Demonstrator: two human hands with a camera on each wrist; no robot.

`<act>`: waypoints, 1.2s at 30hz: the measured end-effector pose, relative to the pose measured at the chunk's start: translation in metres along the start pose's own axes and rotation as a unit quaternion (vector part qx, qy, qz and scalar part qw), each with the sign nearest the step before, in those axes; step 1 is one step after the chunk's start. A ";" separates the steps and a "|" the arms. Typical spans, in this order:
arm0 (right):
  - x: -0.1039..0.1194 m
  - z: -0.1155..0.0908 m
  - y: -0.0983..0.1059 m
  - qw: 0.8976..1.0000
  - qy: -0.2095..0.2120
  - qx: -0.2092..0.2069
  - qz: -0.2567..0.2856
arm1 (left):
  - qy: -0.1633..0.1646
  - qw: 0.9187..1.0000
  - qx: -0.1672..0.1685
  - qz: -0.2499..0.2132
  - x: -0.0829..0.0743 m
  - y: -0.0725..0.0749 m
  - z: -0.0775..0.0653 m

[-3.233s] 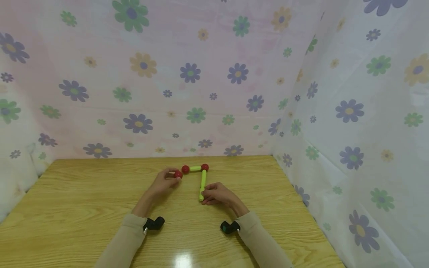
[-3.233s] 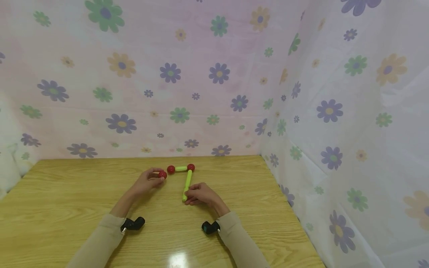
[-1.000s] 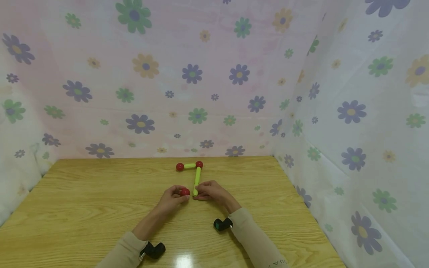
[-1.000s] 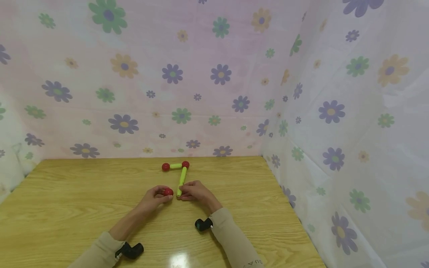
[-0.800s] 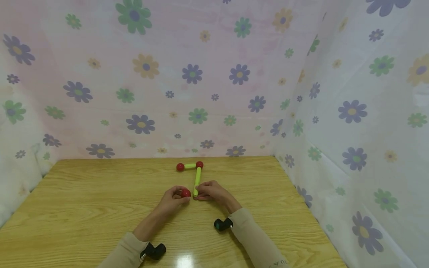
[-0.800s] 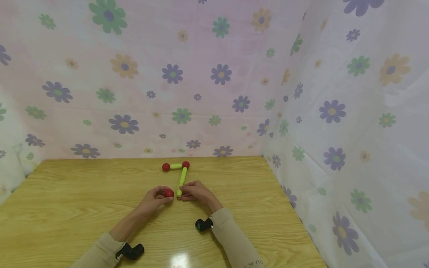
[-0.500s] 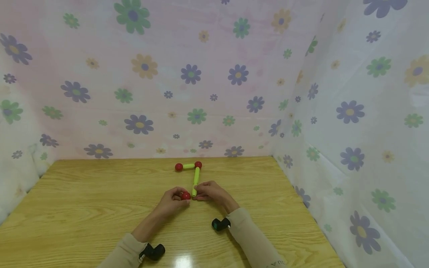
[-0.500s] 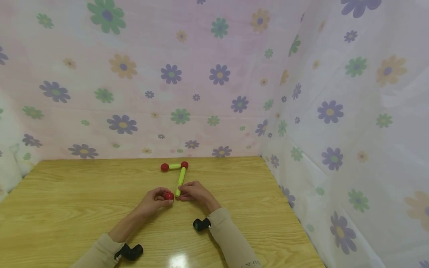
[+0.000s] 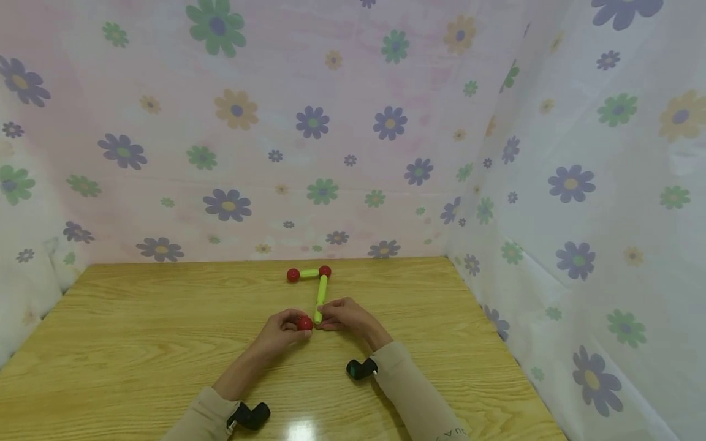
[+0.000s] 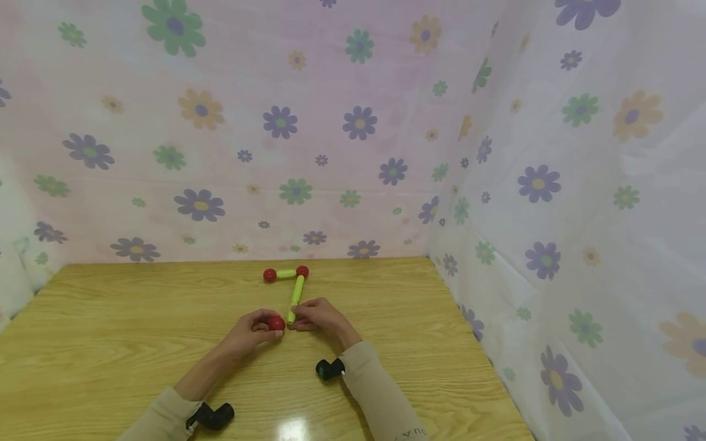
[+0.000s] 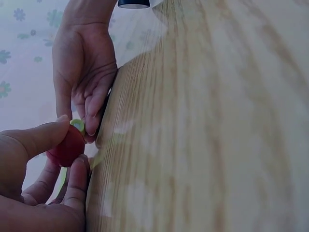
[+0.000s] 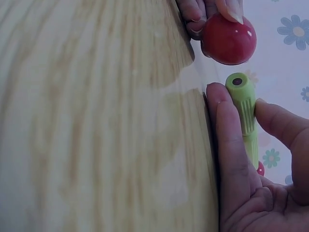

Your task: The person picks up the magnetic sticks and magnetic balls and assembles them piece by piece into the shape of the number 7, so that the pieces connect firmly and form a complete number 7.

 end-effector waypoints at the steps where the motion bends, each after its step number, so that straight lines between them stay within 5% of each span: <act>1: 0.000 0.000 0.000 1.000 -0.001 -0.001 0.000 | 0.002 1.000 -0.001 0.000 0.000 0.000 0.000; 16: 0.002 0.000 0.000 1.000 -0.018 -0.011 0.010 | 0.006 0.999 -0.048 0.011 0.000 -0.006 -0.001; 23: 0.003 -0.001 -0.001 1.000 -0.011 -0.008 0.012 | 0.009 0.996 -0.090 -0.025 -0.004 -0.007 -0.006; 28: 0.007 -0.003 -0.005 1.000 -0.006 -0.008 0.002 | 0.026 0.993 -0.086 -0.073 -0.006 -0.007 -0.009; 36: 0.009 -0.005 -0.008 1.000 -0.004 -0.018 0.000 | 0.022 0.994 -0.072 -0.075 -0.013 -0.009 -0.014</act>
Point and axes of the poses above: each hand's wrist, its own z-axis towards the middle knuckle, its own y-axis out of the back of the hand, x = y × z, the point moved 3 cm from there along z, towards the middle knuckle, and after that the axes turned 2 degrees about z, right-handed, at the moved point
